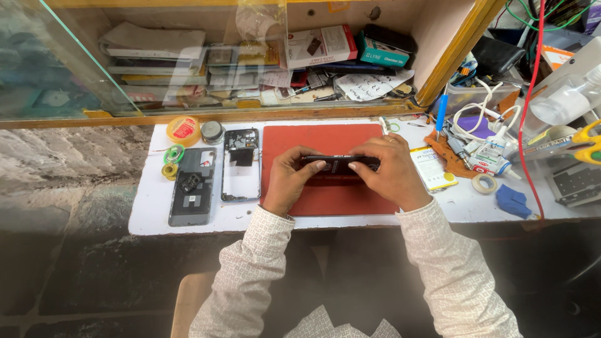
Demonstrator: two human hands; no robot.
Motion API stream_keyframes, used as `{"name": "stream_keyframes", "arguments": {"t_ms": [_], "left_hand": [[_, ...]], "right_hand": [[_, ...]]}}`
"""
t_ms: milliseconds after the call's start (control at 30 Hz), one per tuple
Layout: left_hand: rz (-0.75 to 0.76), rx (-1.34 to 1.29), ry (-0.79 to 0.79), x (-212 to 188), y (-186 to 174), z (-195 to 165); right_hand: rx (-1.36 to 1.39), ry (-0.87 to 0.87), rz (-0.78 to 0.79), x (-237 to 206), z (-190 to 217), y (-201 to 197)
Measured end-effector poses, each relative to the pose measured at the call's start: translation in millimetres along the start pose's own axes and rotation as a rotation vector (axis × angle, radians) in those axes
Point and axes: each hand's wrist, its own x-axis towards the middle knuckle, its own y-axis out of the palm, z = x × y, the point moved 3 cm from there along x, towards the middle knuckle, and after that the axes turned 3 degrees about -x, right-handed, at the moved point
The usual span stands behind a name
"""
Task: The person cuts a strip of double-sided adhesive tape with scissors, peels its backing, and applies the tape along the edges of a green phone back cover. They then press the back cover onto the phone frame and press the assembled phone together on the work mat.
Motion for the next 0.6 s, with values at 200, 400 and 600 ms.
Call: {"name": "stream_keyframes", "arguments": {"t_ms": [200,400,600], "left_hand": [[-0.001,-0.023,-0.004,0,-1,0],[0.028,-0.062,-0.003,0,-2,-3],[0.009,-0.002,0.006,1,0,-3]], "right_hand": [[0.041,-0.008,-0.072,9,20,14],[-0.024,-0.026,-0.097,11,28,17],[0.014,-0.047,-0.101,10,29,14]]}}
